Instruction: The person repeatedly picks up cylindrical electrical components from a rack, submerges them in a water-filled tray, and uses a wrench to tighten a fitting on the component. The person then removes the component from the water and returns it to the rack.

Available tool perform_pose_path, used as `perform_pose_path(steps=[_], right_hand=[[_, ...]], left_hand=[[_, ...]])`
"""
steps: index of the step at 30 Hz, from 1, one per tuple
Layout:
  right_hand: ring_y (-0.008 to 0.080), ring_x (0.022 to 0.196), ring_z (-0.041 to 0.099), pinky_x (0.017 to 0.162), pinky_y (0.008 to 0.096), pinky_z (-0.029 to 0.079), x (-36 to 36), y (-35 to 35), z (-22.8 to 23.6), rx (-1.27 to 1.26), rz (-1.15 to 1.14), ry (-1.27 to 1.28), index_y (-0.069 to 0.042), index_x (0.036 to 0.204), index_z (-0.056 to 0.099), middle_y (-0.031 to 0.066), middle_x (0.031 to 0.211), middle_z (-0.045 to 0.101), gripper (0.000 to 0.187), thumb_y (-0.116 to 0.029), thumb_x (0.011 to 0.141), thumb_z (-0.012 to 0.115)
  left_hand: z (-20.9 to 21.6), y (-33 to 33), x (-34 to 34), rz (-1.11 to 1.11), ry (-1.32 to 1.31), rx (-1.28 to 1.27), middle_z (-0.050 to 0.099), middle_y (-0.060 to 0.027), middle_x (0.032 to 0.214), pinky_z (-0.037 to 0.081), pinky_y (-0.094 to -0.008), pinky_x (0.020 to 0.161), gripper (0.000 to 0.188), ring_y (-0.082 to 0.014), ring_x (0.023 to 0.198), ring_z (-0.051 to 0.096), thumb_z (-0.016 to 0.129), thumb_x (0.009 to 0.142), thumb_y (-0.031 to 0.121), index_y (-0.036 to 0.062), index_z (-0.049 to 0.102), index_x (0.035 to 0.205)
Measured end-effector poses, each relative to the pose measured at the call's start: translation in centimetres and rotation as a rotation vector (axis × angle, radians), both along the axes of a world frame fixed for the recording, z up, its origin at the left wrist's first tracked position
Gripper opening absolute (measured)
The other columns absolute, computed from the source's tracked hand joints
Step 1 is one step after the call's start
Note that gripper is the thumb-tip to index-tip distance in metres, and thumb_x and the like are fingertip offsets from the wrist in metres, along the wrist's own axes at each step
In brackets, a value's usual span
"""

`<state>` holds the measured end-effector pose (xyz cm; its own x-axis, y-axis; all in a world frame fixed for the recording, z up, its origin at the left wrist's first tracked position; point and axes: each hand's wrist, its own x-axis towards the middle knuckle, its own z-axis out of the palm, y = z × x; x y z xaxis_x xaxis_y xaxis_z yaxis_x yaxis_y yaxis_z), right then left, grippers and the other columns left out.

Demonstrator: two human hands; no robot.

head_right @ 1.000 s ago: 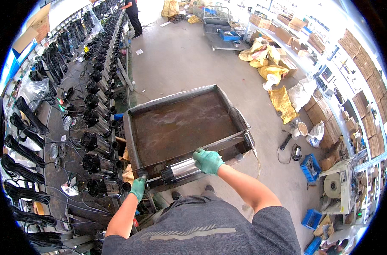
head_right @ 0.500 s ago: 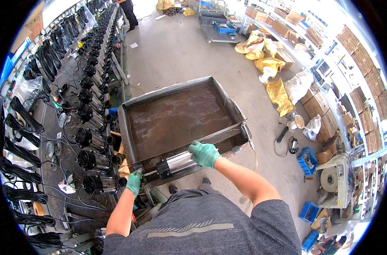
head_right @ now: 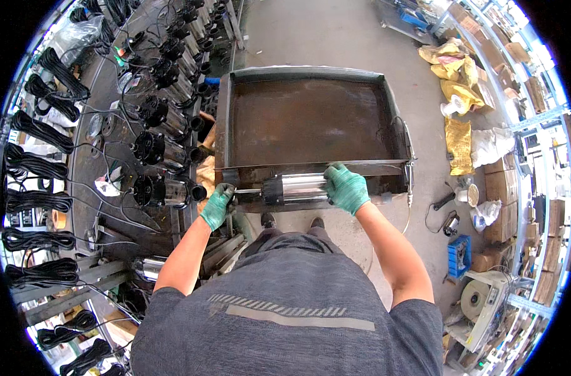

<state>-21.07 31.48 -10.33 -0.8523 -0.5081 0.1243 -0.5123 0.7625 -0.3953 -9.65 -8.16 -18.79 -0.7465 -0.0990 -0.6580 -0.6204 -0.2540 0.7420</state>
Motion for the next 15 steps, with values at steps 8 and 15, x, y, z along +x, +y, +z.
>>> perform_pose_path(steps=[8, 15], right_hand=[[0.0354, 0.082, 0.071, 0.068, 0.0467, 0.058, 0.0, -0.3, 0.3, -0.002, -0.002, -0.012, -0.014, 0.099, 0.069, 0.0084, 0.109, 0.068, 0.012, -0.019, 0.088, 0.066], [0.0352, 0.083, 0.071, 0.067, 0.0469, 0.058, 0.0, 0.0, -0.1, -0.005, 0.006, -0.001, -0.014, 0.1, 0.068, 0.0082, 0.108, 0.068, 0.013, -0.019, 0.088, 0.065]], left_hand=[[-0.6, -0.3, -0.2, -0.032, 0.03, -0.189, 0.057, 0.0029, 0.072, 0.038, -0.0273, 0.05, 0.029, -0.009, 0.055, 0.047, 0.054, 0.11, 0.036, 0.0129, 0.064, 0.098], [-2.6, -2.5, -1.9, 0.317, -0.332, 0.102, 0.054, 0.0019, 0.061, 0.037, -0.036, 0.046, 0.046, -0.0143, 0.045, 0.042, 0.062, 0.1, 0.059, 0.0189, 0.058, 0.078]])
